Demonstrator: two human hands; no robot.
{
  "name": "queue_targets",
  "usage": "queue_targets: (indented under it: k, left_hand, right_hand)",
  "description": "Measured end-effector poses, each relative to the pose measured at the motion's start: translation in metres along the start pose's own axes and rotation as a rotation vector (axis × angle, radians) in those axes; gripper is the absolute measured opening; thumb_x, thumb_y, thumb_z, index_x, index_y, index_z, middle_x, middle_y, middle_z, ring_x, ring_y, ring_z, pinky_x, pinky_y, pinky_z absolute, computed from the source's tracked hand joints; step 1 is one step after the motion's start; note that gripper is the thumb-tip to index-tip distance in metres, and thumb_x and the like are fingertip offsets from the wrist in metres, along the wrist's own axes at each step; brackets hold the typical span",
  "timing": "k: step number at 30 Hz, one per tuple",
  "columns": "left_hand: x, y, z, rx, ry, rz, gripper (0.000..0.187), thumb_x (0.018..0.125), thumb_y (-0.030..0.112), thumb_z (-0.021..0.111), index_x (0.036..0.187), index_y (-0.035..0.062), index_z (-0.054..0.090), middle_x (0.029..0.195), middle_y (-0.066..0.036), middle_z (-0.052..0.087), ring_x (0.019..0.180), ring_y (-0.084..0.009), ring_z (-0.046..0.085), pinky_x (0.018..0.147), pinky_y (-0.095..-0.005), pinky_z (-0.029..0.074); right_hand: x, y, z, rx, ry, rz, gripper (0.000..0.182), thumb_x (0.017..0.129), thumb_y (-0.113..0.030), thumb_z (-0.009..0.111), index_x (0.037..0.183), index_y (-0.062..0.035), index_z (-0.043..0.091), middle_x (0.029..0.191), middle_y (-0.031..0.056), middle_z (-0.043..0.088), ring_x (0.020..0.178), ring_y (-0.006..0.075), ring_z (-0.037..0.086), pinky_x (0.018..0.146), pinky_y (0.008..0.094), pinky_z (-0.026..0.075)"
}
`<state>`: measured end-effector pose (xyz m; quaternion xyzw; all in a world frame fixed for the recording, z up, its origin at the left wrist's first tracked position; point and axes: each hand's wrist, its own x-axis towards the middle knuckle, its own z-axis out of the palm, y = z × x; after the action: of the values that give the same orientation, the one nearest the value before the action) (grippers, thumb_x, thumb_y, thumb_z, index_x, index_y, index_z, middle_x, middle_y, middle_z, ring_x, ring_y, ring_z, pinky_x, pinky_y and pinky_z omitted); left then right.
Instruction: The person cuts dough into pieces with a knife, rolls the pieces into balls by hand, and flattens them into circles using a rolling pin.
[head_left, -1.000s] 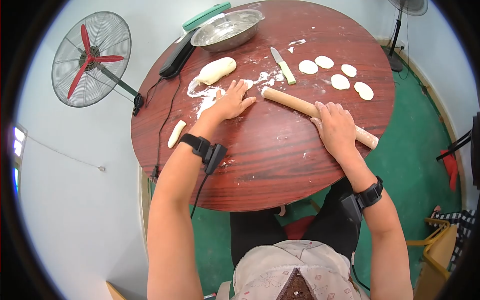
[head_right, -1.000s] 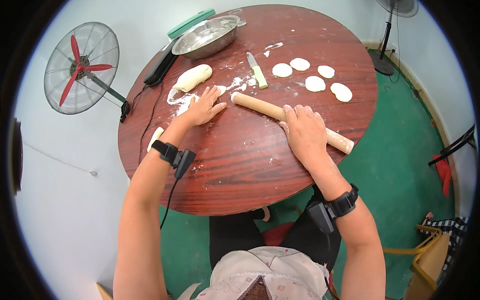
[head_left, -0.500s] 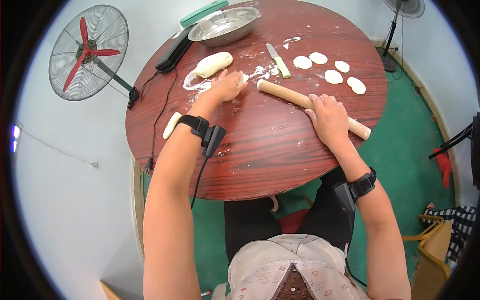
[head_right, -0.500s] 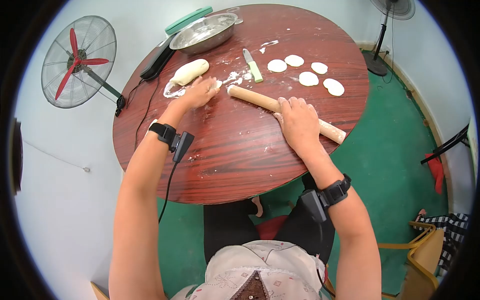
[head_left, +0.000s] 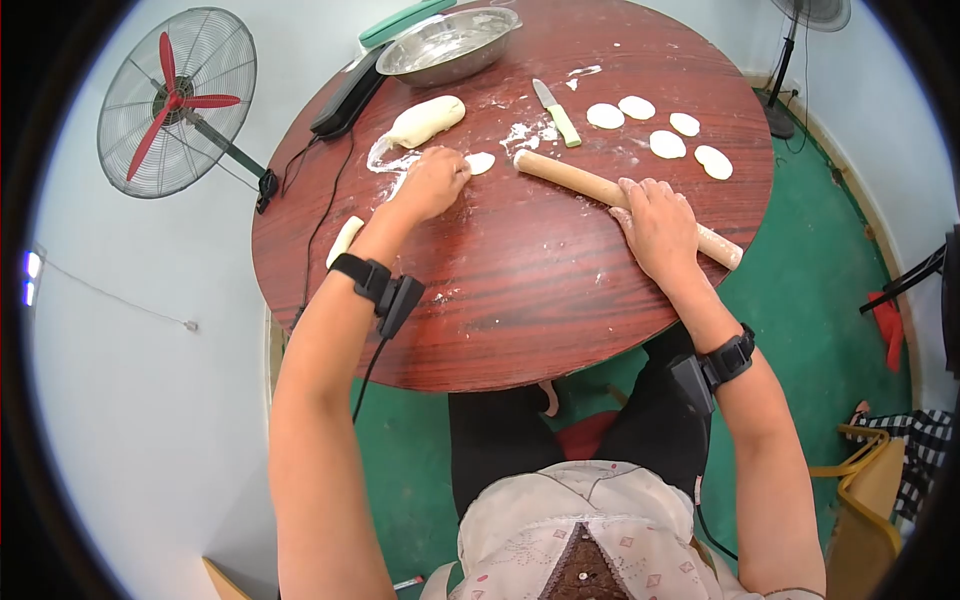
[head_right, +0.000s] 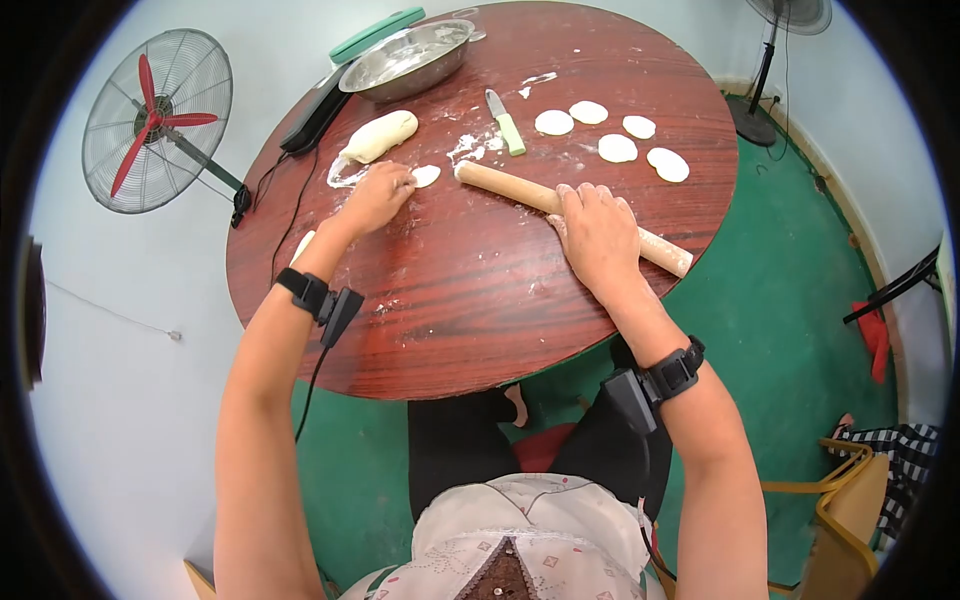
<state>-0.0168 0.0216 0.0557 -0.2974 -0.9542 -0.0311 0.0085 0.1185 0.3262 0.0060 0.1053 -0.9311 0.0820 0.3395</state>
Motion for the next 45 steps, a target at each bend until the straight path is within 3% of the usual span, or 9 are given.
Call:
queue_targets:
  k: [4, 10, 14, 17, 21, 24, 31, 35, 45]
  left_hand:
    - [0.022, 0.004, 0.012, -0.024, 0.204, 0.045, 0.033, 0.093, 0.025, 0.051, 0.113, 0.0007, 0.061, 0.124, -0.02, 0.056, 0.119, -0.036, 0.049, 0.102, -0.0412, 0.038]
    - [0.005, 0.055, -0.002, -0.066, -0.177, -0.074, 0.05, 0.095, 0.032, 0.046, 0.131, -0.0024, 0.047, 0.139, -0.022, 0.044, 0.126, -0.0366, 0.043, 0.108, -0.0377, 0.033]
    - [-0.055, 0.08, 0.01, -0.088, -0.128, -0.019, 0.061, 0.096, 0.042, 0.045, 0.139, -0.0002, 0.037, 0.15, -0.019, 0.029, 0.139, -0.0354, 0.026, 0.107, -0.0563, 0.027]
    - [-0.093, 0.11, 0.0, -0.236, -0.3, -0.067, 0.062, 0.099, 0.038, 0.041, 0.146, 0.0, 0.026, 0.156, -0.019, 0.014, 0.145, -0.0321, 0.007, 0.112, -0.0568, 0.01]
    - [-0.142, 0.141, 0.012, -0.158, -0.009, -0.118, 0.063, 0.097, 0.035, 0.046, 0.145, -0.001, 0.027, 0.155, -0.02, 0.016, 0.145, -0.0335, 0.009, 0.112, -0.0571, 0.009]
    - [-0.157, 0.148, 0.026, -0.185, 0.004, -0.23, 0.064, 0.096, 0.034, 0.047, 0.145, -0.001, 0.027, 0.154, -0.02, 0.019, 0.144, -0.0339, 0.012, 0.112, -0.0572, 0.01]
    - [-0.155, 0.154, 0.045, -0.054, 0.432, -0.24, 0.049, 0.087, 0.033, 0.06, 0.125, 0.0027, 0.056, 0.125, -0.021, 0.047, 0.123, -0.0378, 0.039, 0.101, -0.0511, 0.027]
    - [-0.158, 0.156, 0.039, -0.063, 0.452, -0.247, 0.046, 0.085, 0.033, 0.064, 0.12, 0.0044, 0.06, 0.111, -0.018, 0.049, 0.106, -0.0332, 0.044, 0.092, -0.0463, 0.032]
    - [-0.158, 0.154, 0.039, -0.127, 0.457, -0.274, 0.049, 0.082, 0.033, 0.067, 0.12, 0.0038, 0.059, 0.116, -0.021, 0.049, 0.11, -0.0351, 0.043, 0.094, -0.047, 0.032]
  right_hand:
    - [0.0, -0.001, 0.0, -0.004, -0.013, 0.011, 0.037, 0.08, -0.026, 0.068, 0.11, -0.0068, 0.06, 0.089, 0.0065, 0.059, 0.087, 0.0238, 0.058, 0.072, 0.0369, 0.045]
    - [0.0, 0.0, 0.0, -0.014, -0.011, 0.015, 0.035, 0.079, -0.027, 0.068, 0.107, -0.0073, 0.06, 0.088, 0.006, 0.059, 0.087, 0.0231, 0.058, 0.072, 0.0369, 0.045]
    - [0.0, 0.001, 0.0, -0.008, 0.015, -0.005, 0.035, 0.079, -0.028, 0.068, 0.106, -0.0077, 0.06, 0.087, 0.0054, 0.058, 0.086, 0.0229, 0.057, 0.072, 0.0367, 0.045]
    - [0.0, 0.0, 0.0, -0.01, 0.016, -0.014, 0.035, 0.079, -0.028, 0.068, 0.106, -0.0073, 0.06, 0.087, 0.0053, 0.058, 0.085, 0.0228, 0.058, 0.072, 0.0363, 0.045]
    - [0.0, 0.005, 0.003, -0.009, 0.035, -0.048, 0.035, 0.079, -0.028, 0.068, 0.108, -0.0077, 0.06, 0.085, 0.006, 0.059, 0.083, 0.0237, 0.058, 0.071, 0.0376, 0.046]
    - [0.002, -0.002, 0.0, 0.064, 0.017, -0.09, 0.036, 0.079, -0.027, 0.069, 0.109, -0.0083, 0.061, 0.083, 0.0067, 0.059, 0.081, 0.025, 0.059, 0.071, 0.0389, 0.047]
    - [-0.001, -0.074, -0.021, 0.366, -0.131, -0.265, 0.037, 0.079, -0.026, 0.069, 0.112, -0.0106, 0.063, 0.084, 0.0072, 0.059, 0.084, 0.0252, 0.058, 0.073, 0.0382, 0.044]
    - [-0.005, -0.084, -0.01, 0.303, -0.156, -0.215, 0.031, 0.084, -0.028, 0.064, 0.11, -0.0106, 0.065, 0.088, 0.0072, 0.057, 0.088, 0.0245, 0.055, 0.075, 0.0389, 0.044]
    - [-0.008, -0.086, -0.009, 0.134, -0.111, -0.286, 0.033, 0.09, -0.03, 0.057, 0.114, -0.009, 0.064, 0.111, 0.0111, 0.062, 0.108, 0.0261, 0.055, 0.092, 0.0429, 0.04]
